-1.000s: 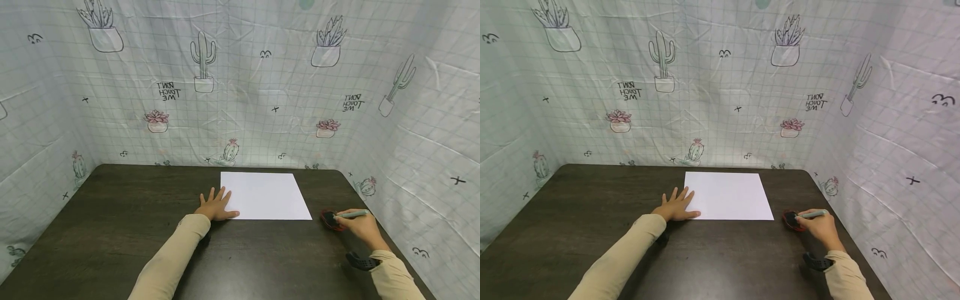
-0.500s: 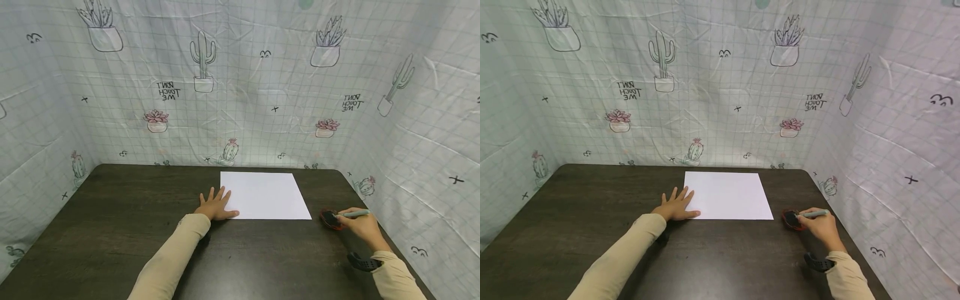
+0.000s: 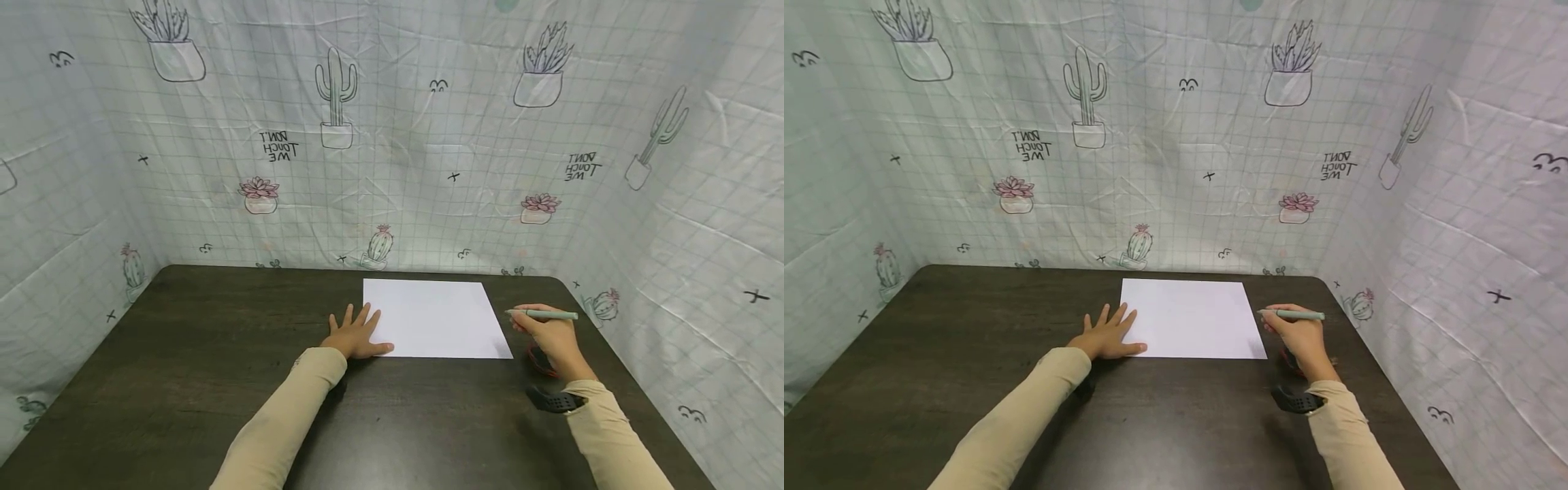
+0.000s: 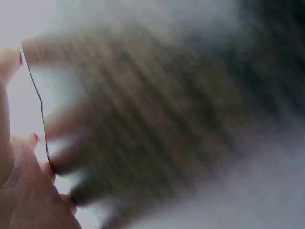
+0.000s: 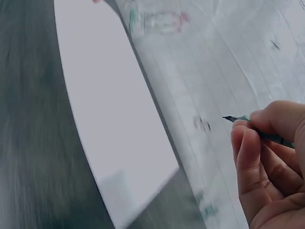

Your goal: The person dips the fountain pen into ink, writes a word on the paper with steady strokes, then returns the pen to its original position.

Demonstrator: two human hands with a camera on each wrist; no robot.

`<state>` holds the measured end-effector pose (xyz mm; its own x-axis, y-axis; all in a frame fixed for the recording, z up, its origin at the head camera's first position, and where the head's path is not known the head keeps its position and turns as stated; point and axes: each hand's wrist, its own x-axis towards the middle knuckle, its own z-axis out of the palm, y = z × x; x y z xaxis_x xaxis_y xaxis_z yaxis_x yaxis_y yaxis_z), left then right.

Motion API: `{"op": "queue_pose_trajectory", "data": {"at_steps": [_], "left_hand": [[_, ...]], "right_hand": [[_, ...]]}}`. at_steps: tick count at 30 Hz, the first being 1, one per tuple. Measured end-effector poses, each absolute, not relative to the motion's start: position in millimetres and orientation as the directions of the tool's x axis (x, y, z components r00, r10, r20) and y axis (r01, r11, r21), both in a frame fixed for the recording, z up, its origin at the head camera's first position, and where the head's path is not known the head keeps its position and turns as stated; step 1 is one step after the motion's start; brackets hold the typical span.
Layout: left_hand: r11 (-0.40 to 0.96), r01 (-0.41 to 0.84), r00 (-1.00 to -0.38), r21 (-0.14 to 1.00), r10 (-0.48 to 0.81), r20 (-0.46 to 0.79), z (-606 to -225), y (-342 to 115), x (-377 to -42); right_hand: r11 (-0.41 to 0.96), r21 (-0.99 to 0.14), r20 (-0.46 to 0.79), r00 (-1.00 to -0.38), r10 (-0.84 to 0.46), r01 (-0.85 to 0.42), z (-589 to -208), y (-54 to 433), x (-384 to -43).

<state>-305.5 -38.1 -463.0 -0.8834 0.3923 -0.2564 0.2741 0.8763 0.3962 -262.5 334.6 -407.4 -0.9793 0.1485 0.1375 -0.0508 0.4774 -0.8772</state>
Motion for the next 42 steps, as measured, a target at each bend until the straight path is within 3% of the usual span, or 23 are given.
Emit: {"op": "queue_pose_trajectory", "data": {"at_steps": [11,29,42], "left_hand": [[0.889,0.264,-0.891,0.374,0.373,-0.257,-449,-37,-296],[0.896,0.257,-0.899,0.363,0.359,-0.251,-486,-35,-321],[0.895,0.245,-0.902,0.374,0.351,-0.250,-470,-35,-310]], "right_hand": [[0.292,-0.954,0.112,-0.987,0.119,-0.073,-420,264,-309],[0.374,-0.927,0.079,-0.991,0.111,-0.032,-453,211,-348],[0.468,-0.884,0.077,-0.989,0.123,-0.011,-459,200,-356]]}}
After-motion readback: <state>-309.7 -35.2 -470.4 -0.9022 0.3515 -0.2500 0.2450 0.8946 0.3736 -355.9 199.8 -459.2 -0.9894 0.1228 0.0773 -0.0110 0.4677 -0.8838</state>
